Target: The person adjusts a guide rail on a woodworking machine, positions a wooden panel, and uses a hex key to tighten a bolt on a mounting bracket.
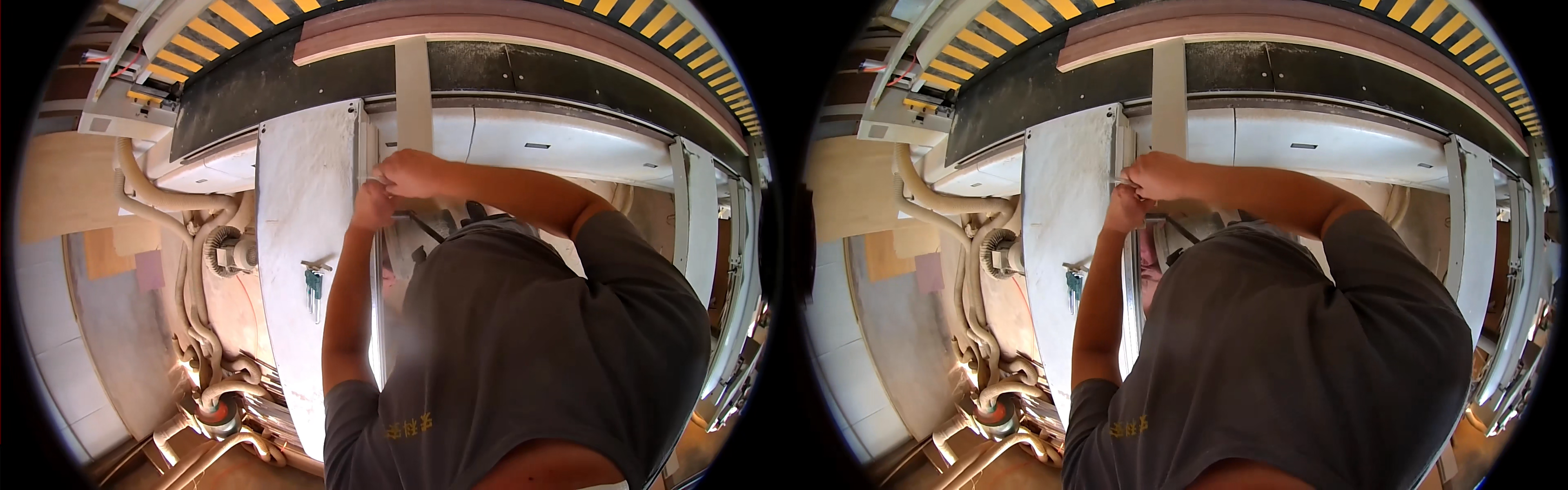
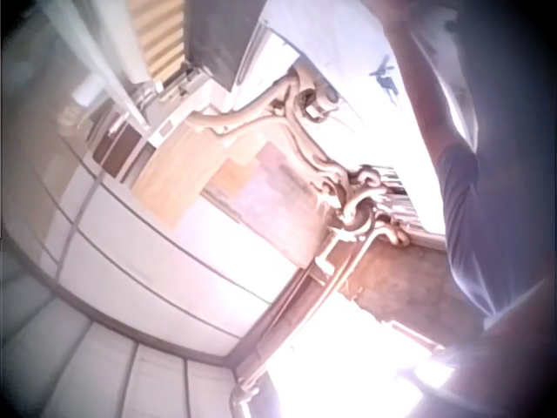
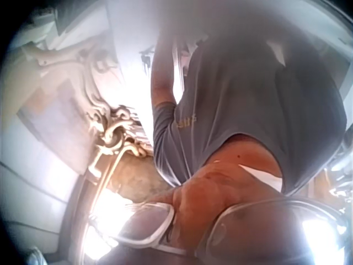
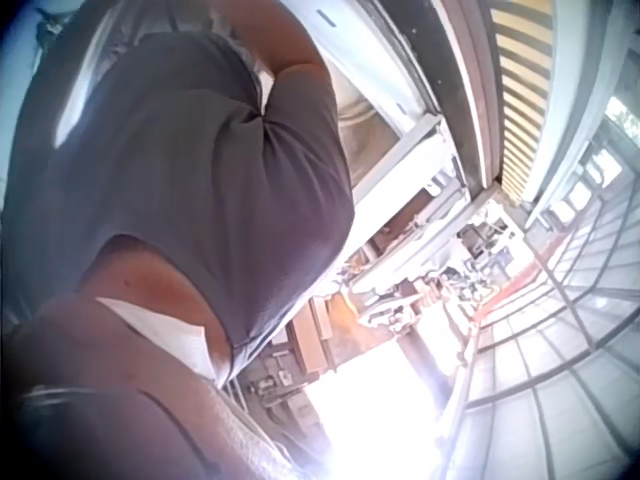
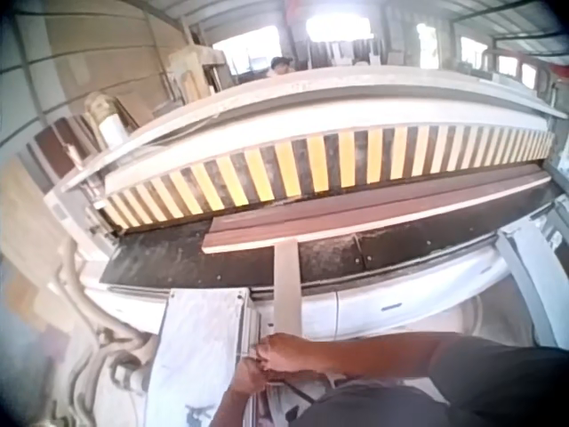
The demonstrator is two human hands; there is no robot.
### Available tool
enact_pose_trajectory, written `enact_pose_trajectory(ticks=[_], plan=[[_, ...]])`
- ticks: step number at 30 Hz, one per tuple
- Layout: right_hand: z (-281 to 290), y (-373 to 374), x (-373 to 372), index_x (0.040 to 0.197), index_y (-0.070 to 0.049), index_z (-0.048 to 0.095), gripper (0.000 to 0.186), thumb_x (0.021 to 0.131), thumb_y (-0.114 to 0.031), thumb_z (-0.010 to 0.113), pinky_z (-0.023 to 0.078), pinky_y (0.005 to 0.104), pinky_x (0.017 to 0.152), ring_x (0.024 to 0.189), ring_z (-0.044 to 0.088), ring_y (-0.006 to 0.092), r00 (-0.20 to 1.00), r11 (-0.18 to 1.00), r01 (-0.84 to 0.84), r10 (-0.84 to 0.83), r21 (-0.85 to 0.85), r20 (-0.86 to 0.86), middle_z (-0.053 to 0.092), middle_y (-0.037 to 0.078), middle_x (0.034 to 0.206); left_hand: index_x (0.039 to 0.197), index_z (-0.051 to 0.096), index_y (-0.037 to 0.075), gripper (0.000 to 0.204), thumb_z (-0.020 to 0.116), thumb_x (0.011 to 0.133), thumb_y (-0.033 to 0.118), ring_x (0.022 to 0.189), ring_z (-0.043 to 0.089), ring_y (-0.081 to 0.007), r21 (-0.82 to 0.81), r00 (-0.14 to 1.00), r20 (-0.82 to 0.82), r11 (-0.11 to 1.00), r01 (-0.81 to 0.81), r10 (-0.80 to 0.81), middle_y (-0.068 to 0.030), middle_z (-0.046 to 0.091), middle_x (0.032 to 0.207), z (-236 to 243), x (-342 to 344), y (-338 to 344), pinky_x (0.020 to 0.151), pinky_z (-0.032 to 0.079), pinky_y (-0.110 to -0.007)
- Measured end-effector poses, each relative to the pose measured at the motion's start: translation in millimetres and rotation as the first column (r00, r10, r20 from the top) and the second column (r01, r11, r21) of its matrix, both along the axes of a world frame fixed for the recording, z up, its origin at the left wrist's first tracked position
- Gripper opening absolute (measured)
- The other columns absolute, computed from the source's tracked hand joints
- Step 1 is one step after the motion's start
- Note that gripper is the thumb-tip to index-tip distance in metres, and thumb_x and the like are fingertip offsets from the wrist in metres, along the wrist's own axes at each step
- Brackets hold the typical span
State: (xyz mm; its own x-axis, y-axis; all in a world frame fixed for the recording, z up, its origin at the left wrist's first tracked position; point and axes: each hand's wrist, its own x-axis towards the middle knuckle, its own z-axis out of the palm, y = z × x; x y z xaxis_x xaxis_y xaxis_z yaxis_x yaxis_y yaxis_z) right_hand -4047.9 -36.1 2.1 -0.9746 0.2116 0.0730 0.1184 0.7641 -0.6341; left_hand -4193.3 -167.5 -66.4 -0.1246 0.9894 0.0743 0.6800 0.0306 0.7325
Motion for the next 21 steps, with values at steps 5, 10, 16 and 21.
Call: enact_pose_trajectory(ticks=[5,10,16,21], plan=[[27.1,19.0,-3.1,0.088,-0.003,0.065,0.016,0.084,-0.018,0.070,0.053,0.0476,0.072,0.078,0.068,0.0379,0.999,0.998,0.020,-0.023,-0.063,-0.049,0.068,0.019,0.081,0.096,0.071,0.007,0.017,0.074,0.082,0.017,0.085,0.068,-0.0399,-0.032,0.974,-0.176,0.990,0.140,-0.143,-0.0161,0.072,0.094,25.4,-0.2,16.2,0.072,0.056,-0.047],[61.9,49.8,21.3,0.091,-0.002,0.066,0.018,0.090,-0.018,0.074,0.052,0.0390,0.066,0.069,0.067,0.0283,0.959,0.943,0.251,-0.274,-0.220,-0.079,0.067,0.016,0.075,0.093,0.071,0.004,0.017,0.077,0.081,0.015,0.083,0.068,-0.0335,-0.068,0.925,-0.267,0.963,0.262,-0.271,-0.0128,0.068,0.087,30.9,-0.7,26.8,0.074,0.056,-0.043],[26.1,69.8,61.0,0.091,0.000,0.065,0.023,0.088,-0.020,0.075,0.050,0.0401,0.063,0.066,0.065,0.0294,0.920,0.905,0.345,-0.379,-0.250,-0.103,0.067,0.016,0.074,0.094,0.071,0.005,0.015,0.076,0.082,0.013,0.078,0.068,-0.0312,-0.159,0.915,-0.322,0.967,0.200,-0.242,-0.0097,0.068,0.090,42.2,-3.1,33.3,0.071,0.055,-0.041],[14.0,66.9,81.0,0.090,0.000,0.064,0.024,0.093,-0.023,0.073,0.049,0.0382,0.063,0.064,0.062,0.0258,0.890,0.826,0.423,-0.457,-0.372,-0.004,0.066,0.014,0.072,0.094,0.073,0.007,0.013,0.075,0.083,0.012,0.077,0.067,-0.0308,-0.059,0.932,-0.242,0.963,0.264,-0.271,-0.0086,0.069,0.090,49.6,-0.4,27.5,0.070,0.055,-0.041]])
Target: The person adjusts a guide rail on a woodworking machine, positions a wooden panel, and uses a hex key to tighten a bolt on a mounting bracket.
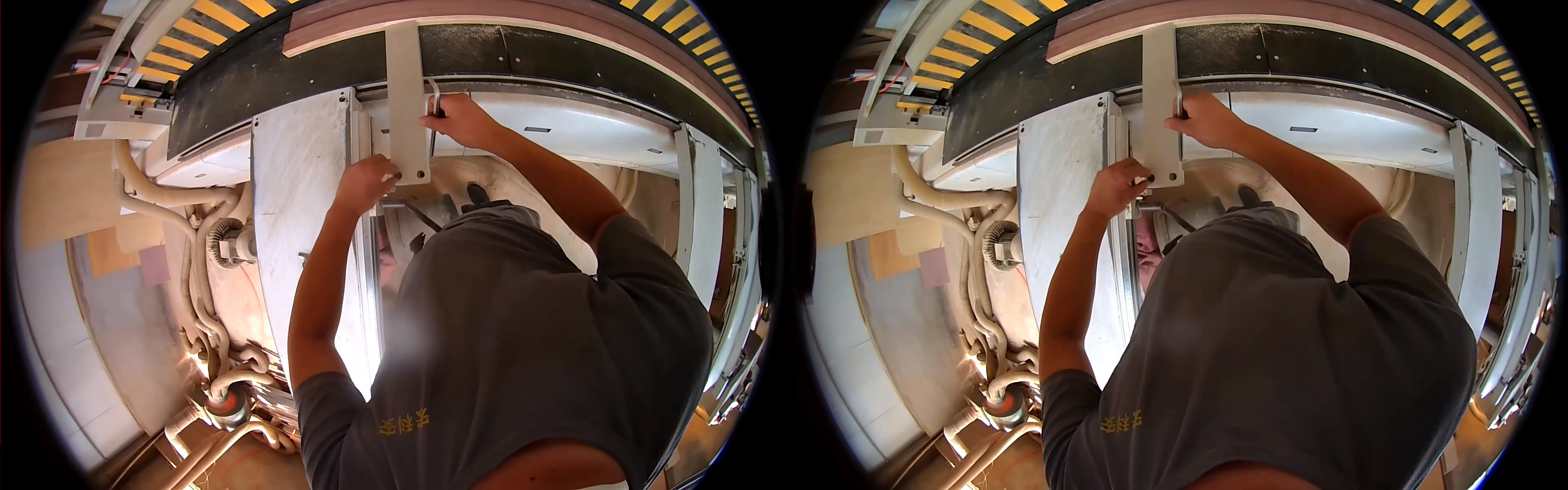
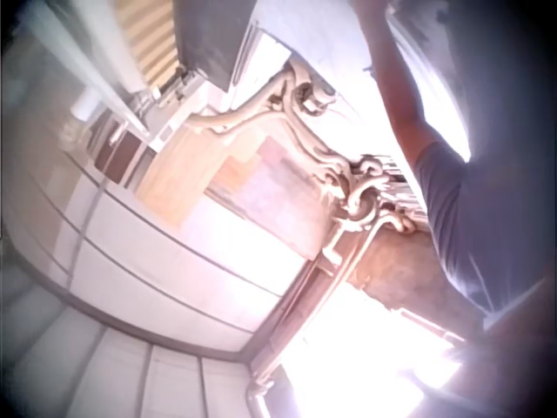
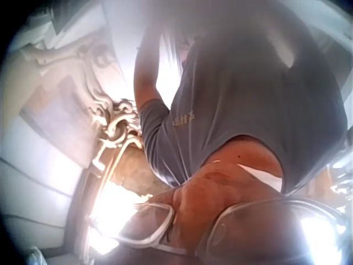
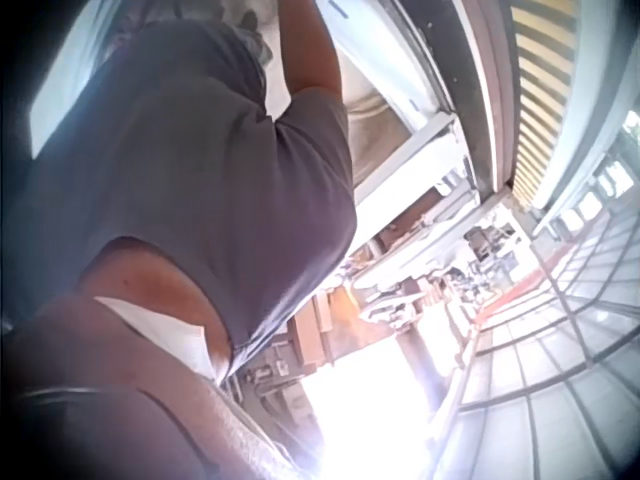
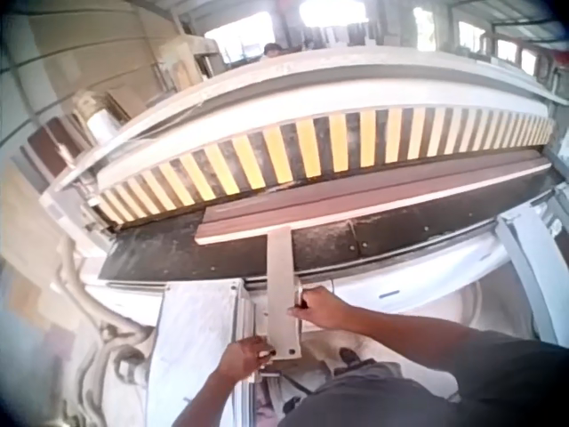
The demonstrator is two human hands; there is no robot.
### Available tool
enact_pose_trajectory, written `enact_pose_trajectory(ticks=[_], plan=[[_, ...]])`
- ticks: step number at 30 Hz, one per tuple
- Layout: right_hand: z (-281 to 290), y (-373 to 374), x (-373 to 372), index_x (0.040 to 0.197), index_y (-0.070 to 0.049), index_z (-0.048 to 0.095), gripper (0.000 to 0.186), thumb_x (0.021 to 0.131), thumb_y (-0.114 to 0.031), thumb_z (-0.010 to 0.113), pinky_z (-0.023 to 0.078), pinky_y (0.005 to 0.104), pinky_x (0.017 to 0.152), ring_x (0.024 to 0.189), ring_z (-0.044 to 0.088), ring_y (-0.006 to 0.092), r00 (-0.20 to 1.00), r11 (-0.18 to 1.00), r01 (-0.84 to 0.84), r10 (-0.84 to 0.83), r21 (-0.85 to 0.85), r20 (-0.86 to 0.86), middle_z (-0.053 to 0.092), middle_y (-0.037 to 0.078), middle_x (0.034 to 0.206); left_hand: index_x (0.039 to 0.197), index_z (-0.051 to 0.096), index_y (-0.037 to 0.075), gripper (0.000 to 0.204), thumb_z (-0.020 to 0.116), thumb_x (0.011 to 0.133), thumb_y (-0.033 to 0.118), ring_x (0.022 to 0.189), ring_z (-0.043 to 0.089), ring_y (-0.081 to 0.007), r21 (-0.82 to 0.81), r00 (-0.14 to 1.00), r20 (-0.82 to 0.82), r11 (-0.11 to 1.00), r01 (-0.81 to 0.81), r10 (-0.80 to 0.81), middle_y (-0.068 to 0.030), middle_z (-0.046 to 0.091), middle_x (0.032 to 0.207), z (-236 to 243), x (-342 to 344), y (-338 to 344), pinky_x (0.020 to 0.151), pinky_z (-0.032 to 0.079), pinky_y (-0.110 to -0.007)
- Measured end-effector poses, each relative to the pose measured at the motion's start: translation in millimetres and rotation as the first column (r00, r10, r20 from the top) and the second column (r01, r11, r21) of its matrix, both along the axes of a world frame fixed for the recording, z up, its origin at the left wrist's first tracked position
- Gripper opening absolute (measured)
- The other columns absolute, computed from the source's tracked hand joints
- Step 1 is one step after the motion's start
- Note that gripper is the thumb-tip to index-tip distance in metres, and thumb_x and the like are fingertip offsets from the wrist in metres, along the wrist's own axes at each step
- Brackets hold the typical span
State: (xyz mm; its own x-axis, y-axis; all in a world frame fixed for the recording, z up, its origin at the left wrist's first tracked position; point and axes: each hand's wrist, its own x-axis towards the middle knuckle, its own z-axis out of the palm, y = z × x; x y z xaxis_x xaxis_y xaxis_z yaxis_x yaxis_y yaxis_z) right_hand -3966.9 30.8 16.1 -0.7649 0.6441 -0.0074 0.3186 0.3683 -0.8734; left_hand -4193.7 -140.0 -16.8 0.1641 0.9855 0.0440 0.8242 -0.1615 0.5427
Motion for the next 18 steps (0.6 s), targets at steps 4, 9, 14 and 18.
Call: enact_pose_trajectory(ticks=[4,9,14,18], plan=[[-13.5,-10.2,-6.8,0.091,0.000,0.064,0.024,0.096,-0.023,0.070,0.047,0.0374,0.063,0.062,0.059,0.0249,0.999,0.998,-0.039,0.039,-0.042,-0.009,0.064,0.013,0.070,0.091,0.074,0.010,0.008,0.075,0.084,0.012,0.077,0.067,-0.0311,0.019,0.999,-0.040,1.000,-0.017,0.018,-0.0077,0.068,0.089,-7.1,7.0,-2.8,0.070,0.055,-0.041],[-6.3,-21.2,-25.7,0.092,0.003,0.066,0.030,0.093,-0.027,0.069,0.052,0.0448,0.068,0.073,0.068,0.0387,0.994,0.991,-0.084,0.090,0.104,-0.057,0.067,0.021,0.074,0.089,0.073,0.007,0.007,0.074,0.083,0.011,0.078,0.067,-0.0313,-0.016,0.990,-0.130,0.998,-0.057,0.055,-0.0094,0.068,0.088,-10.2,13.2,1.1,0.070,0.055,-0.040],[-13.9,-32.5,-54.5,0.095,-0.001,0.067,0.025,0.092,-0.025,0.071,0.052,0.0438,0.070,0.075,0.068,0.0364,0.960,0.949,-0.265,0.244,0.169,0.135,0.067,0.020,0.080,0.092,0.072,0.003,0.010,0.074,0.082,0.004,0.077,0.068,-0.0271,-0.014,0.960,0.107,0.965,-0.260,0.260,-0.0122,0.068,0.088,-27.9,10.2,-15.1,0.069,0.054,-0.037],[2.8,-47.0,-68.0,0.093,0.000,0.068,0.033,0.094,-0.033,0.068,0.054,0.0464,0.072,0.076,0.069,0.0373,0.911,0.886,-0.398,0.352,0.238,0.215,0.068,0.021,0.078,0.099,0.071,0.003,0.017,0.074,0.082,0.003,0.071,0.063,-0.0183,-0.042,0.786,0.441,0.885,-0.464,0.433,-0.0074,0.069,0.087,-39.9,12.7,-30.0,0.066,0.051,-0.033]])
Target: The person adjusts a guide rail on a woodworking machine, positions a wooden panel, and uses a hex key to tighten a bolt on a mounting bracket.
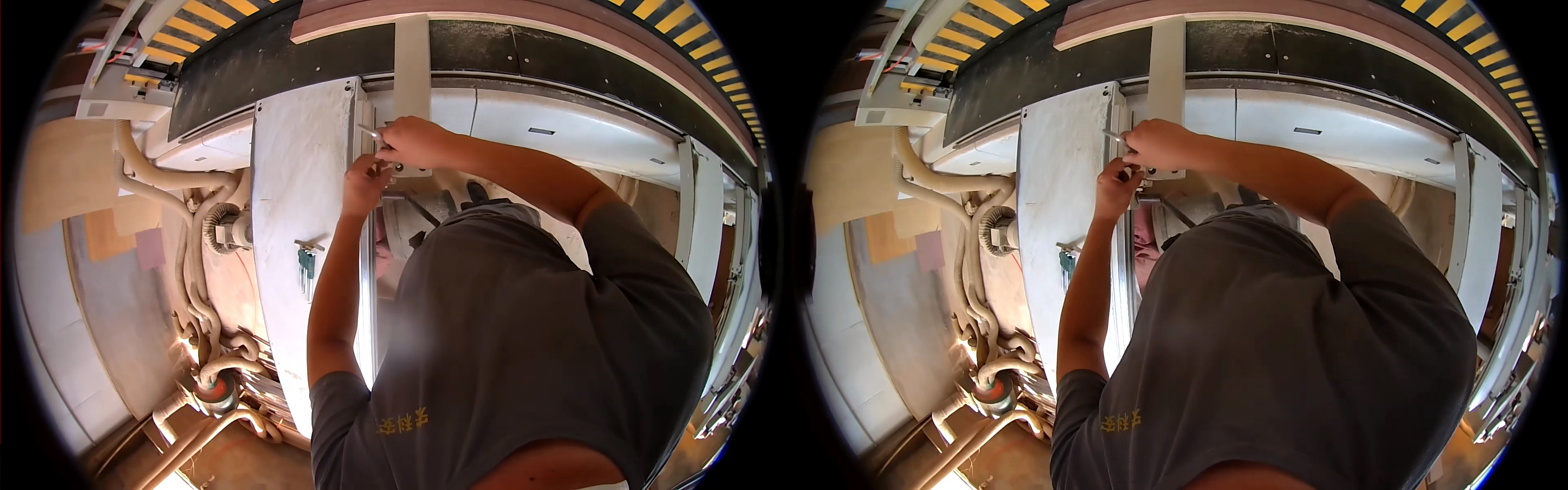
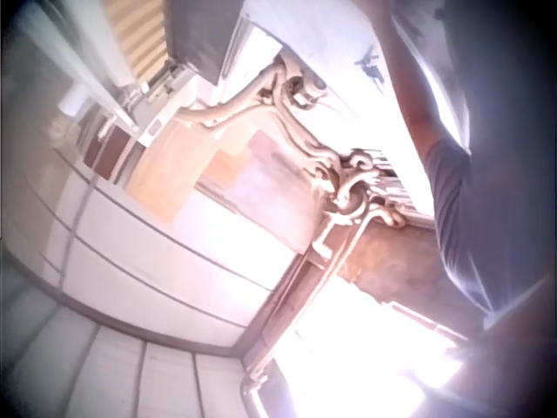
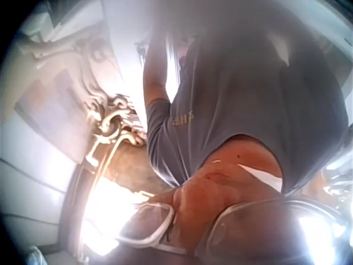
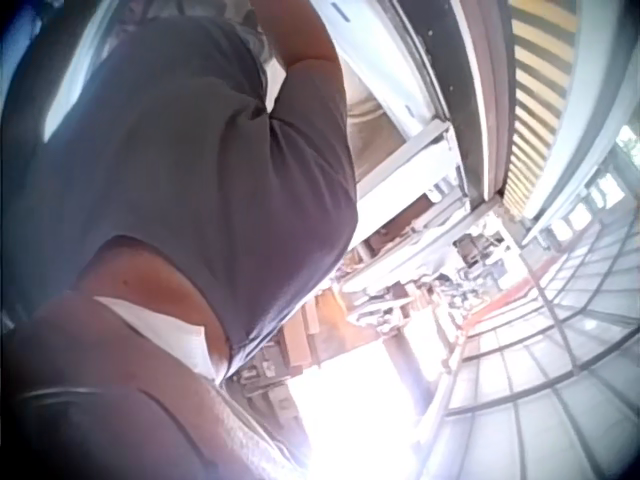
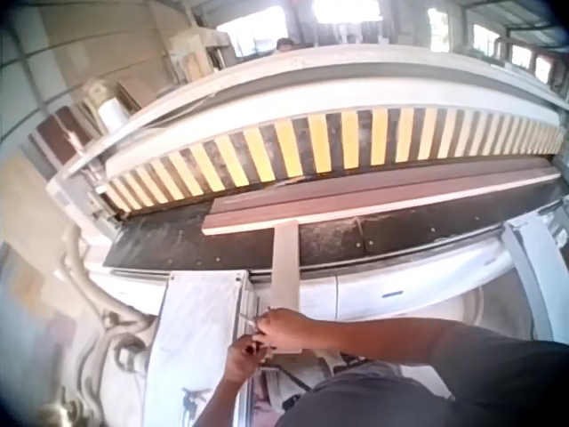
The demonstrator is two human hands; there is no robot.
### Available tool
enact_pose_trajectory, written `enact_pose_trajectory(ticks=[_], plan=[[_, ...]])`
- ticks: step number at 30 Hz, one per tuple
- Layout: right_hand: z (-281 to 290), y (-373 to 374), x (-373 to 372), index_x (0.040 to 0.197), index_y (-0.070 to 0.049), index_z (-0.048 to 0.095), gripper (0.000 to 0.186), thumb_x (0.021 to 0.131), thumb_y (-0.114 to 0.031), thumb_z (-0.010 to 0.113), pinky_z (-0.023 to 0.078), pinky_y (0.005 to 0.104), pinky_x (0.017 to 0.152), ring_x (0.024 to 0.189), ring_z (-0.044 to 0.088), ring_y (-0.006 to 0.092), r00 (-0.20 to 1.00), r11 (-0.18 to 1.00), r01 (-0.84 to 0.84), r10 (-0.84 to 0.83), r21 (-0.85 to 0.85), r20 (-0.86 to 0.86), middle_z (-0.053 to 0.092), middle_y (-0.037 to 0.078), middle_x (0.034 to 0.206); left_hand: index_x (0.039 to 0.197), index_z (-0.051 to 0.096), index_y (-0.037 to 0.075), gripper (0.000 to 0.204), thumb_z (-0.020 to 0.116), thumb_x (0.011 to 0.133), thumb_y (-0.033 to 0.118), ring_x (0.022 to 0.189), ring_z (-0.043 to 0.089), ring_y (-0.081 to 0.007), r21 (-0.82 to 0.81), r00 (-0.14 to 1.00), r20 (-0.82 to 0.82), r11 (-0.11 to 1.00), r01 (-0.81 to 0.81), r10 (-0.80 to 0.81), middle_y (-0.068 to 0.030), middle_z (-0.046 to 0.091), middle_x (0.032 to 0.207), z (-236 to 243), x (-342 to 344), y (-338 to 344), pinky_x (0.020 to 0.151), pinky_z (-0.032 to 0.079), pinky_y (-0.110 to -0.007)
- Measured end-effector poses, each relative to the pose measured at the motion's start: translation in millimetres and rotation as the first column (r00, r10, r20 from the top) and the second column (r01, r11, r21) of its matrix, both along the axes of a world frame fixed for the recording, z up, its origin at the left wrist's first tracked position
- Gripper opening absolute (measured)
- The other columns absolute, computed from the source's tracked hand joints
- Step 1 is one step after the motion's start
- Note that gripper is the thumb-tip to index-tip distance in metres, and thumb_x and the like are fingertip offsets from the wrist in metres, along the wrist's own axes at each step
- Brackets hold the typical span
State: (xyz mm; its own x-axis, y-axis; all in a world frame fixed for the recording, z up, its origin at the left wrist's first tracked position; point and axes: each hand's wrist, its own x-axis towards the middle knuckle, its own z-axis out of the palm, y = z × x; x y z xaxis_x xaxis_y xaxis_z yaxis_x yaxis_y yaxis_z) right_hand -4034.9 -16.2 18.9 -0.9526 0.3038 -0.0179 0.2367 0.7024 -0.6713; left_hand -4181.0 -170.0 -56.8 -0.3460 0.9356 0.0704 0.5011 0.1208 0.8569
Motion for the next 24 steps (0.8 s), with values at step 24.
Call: enact_pose_trajectory(ticks=[24], plan=[[-28.4,-11.8,-16.9,0.082,-0.008,0.069,0.027,0.081,-0.034,0.076,0.052,0.0455,0.074,0.082,0.067,0.0346,0.930,0.992,-0.017,0.061,0.125,-0.362,0.069,0.014,0.079,0.099,0.071,0.000,0.018,0.076,0.084,0.010,0.079,0.072,-0.0287,-0.074,0.994,-0.030,0.992,0.100,-0.103,-0.0144,0.073,0.088,-9.7,-1.7,1.8,0.071,0.055,-0.039]])
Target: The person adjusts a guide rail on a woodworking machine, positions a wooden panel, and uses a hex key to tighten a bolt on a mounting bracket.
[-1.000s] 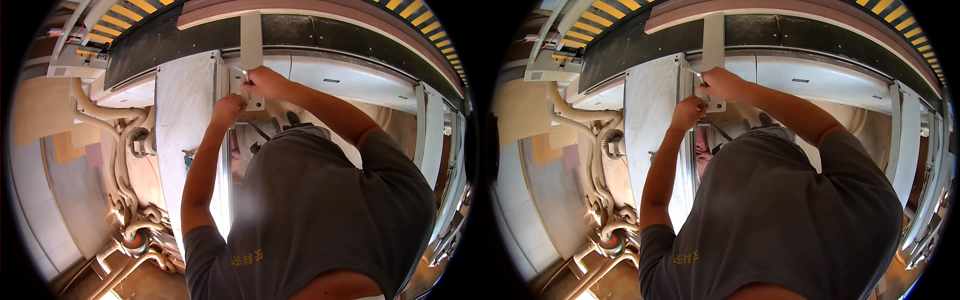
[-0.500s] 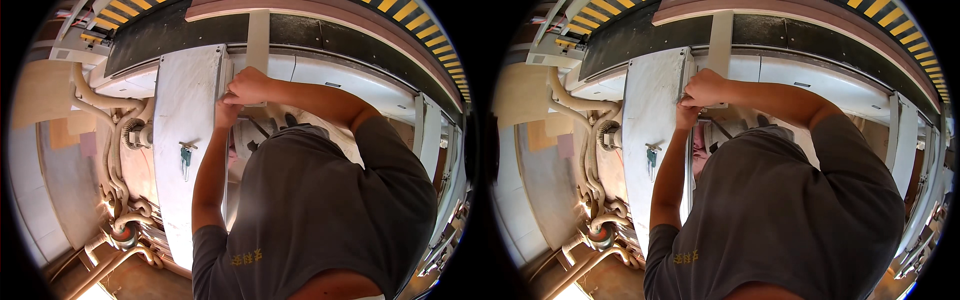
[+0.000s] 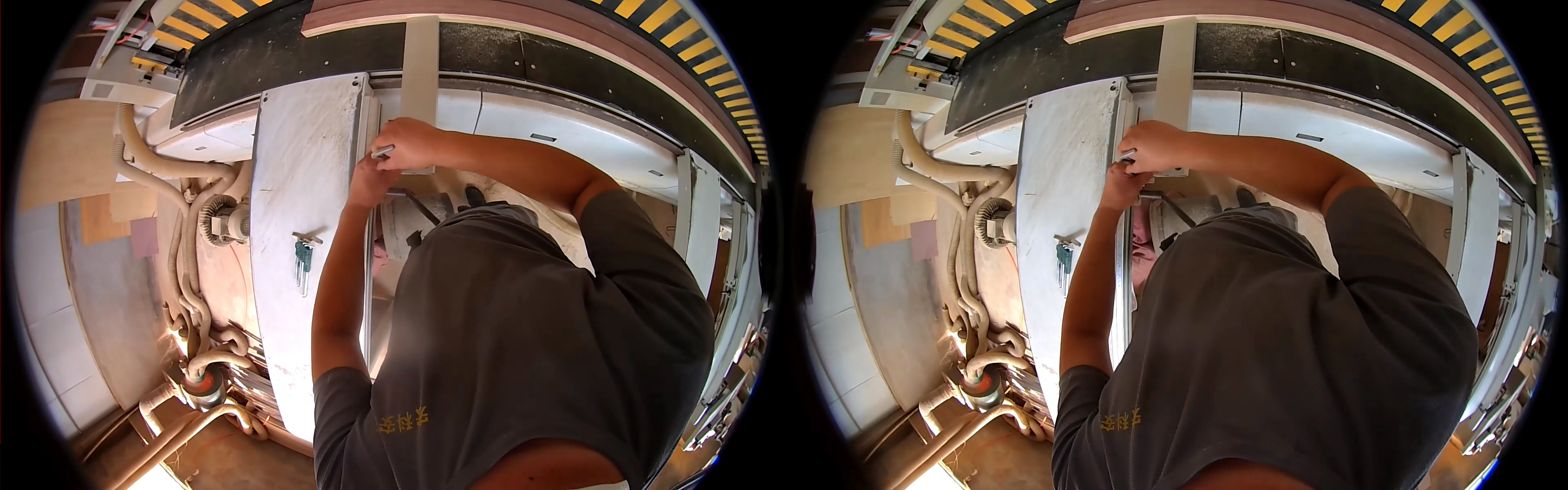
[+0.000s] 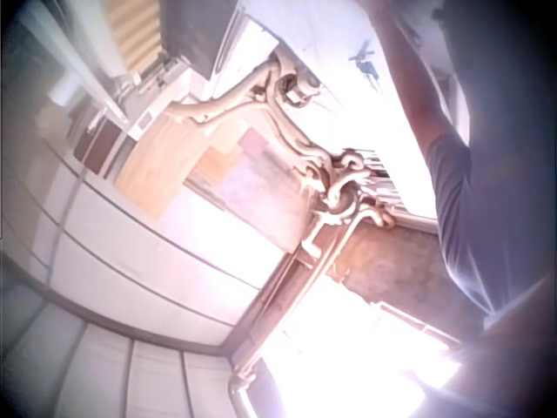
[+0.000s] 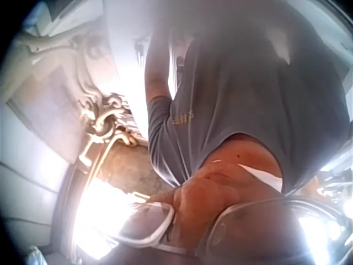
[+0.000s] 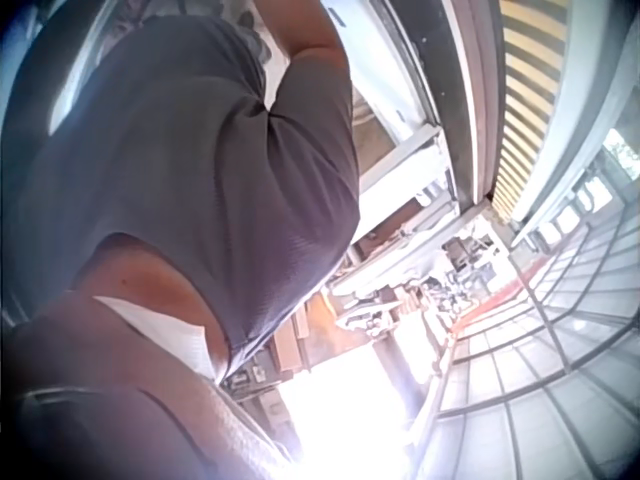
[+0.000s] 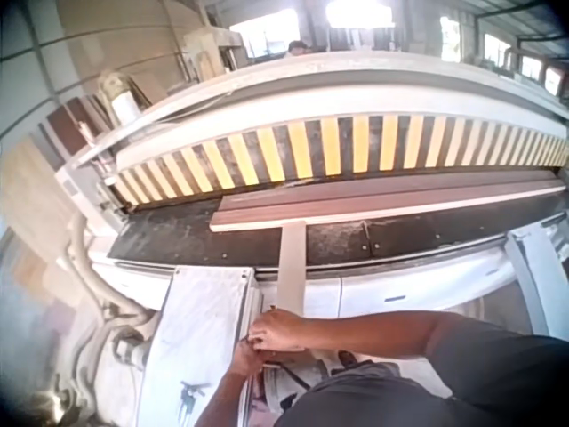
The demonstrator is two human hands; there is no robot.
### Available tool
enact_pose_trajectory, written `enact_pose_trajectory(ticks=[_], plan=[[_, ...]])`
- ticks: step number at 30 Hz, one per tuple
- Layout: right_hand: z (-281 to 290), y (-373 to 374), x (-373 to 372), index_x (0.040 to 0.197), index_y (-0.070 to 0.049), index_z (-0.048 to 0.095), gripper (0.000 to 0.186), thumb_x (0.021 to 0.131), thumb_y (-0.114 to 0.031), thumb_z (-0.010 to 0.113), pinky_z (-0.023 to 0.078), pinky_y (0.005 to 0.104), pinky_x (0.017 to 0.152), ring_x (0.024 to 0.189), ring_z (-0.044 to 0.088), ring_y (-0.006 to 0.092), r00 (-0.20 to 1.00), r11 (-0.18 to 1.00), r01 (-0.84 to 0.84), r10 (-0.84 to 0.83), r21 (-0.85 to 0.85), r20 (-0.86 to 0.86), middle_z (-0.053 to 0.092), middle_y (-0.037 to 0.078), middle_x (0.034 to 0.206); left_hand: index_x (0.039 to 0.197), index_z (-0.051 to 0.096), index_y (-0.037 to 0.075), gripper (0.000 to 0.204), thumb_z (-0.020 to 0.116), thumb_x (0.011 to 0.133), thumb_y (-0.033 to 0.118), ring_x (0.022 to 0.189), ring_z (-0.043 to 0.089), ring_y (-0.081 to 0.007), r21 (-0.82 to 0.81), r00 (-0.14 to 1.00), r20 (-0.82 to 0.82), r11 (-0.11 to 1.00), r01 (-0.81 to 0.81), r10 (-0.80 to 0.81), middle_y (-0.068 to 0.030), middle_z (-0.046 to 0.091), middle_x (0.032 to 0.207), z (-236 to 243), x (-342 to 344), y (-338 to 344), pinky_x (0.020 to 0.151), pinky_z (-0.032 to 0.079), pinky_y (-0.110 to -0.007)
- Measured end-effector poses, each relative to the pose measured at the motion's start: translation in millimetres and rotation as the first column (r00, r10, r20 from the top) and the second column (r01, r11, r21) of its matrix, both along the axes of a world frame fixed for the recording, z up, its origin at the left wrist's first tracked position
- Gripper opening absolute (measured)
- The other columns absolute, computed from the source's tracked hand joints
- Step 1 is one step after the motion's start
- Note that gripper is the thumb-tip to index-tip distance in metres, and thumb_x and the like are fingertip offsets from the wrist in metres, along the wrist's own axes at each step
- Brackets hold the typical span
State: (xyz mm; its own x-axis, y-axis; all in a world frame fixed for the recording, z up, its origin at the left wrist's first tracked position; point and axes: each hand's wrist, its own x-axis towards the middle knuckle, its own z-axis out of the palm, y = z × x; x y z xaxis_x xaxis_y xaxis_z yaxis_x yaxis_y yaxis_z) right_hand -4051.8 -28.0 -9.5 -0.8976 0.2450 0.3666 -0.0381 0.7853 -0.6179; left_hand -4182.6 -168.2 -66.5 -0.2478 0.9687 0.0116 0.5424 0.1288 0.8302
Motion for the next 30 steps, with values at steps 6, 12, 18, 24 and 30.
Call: enact_pose_trajectory(ticks=[6,12,18,24,30], plan=[[11.8,-8.2,3.5,0.095,-0.010,0.067,0.028,0.089,-0.037,0.070,0.053,0.0458,0.074,0.080,0.069,0.0350,0.947,0.999,-0.005,0.017,-0.036,0.321,0.071,0.013,0.081,0.096,0.070,0.001,0.017,0.074,0.083,0.010,0.078,0.072,-0.0307,0.025,0.995,-0.052,0.996,-0.089,0.090,-0.0144,0.073,0.083,-15.5,5.0,-0.4,0.068,0.055,-0.039],[-2.4,-9.4,2.2,0.100,-0.005,0.062,0.030,0.089,-0.033,0.065,0.053,0.0491,0.067,0.074,0.068,0.0399,0.959,0.998,-0.012,-0.005,0.061,0.282,0.069,0.018,0.076,0.094,0.070,0.001,0.015,0.075,0.082,0.008,0.078,0.072,-0.0313,0.122,0.978,-0.135,0.982,-0.141,0.157,-0.0146,0.072,0.086,-19.4,15.0,-0.6,0.068,0.056,-0.038],[13.4,7.2,-1.5,0.102,-0.003,0.061,0.023,0.084,-0.016,0.068,0.052,0.0490,0.069,0.080,0.069,0.0400,0.928,0.985,-0.140,0.168,-0.105,0.334,0.069,0.022,0.082,0.097,0.071,0.000,0.020,0.080,0.083,0.011,0.078,0.071,-0.0258,0.125,0.999,0.031,0.992,0.034,-0.038,-0.0129,0.070,0.084,-4.6,3.3,-2.7,0.069,0.054,-0.037],[31.0,4.3,-1.2,0.096,-0.003,0.063,0.023,0.087,-0.023,0.069,0.051,0.0479,0.071,0.081,0.068,0.0391,0.899,0.986,-0.165,0.142,0.020,0.415,0.068,0.019,0.082,0.097,0.070,-0.002,0.022,0.081,0.084,0.013,0.079,0.071,-0.0256,-0.073,0.999,0.052,0.997,0.002,0.002,-0.0143,0.071,0.086,-9.4,-3.3,-0.7,0.070,0.053,-0.038],[22.9,0.1,3.8,0.095,-0.007,0.058,0.018,0.087,-0.021,0.066,0.049,0.0488,0.067,0.077,0.066,0.0400,0.962,0.996,-0.041,0.062,-0.083,0.267,0.066,0.018,0.077,0.099,0.070,0.000,0.027,0.080,0.082,0.018,0.085,0.072,-0.0336,-0.118,0.999,-0.004,0.992,-0.048,0.047,-0.0173,0.073,0.090,-2.6,-1.4,7.4,0.073,0.055,-0.041]])
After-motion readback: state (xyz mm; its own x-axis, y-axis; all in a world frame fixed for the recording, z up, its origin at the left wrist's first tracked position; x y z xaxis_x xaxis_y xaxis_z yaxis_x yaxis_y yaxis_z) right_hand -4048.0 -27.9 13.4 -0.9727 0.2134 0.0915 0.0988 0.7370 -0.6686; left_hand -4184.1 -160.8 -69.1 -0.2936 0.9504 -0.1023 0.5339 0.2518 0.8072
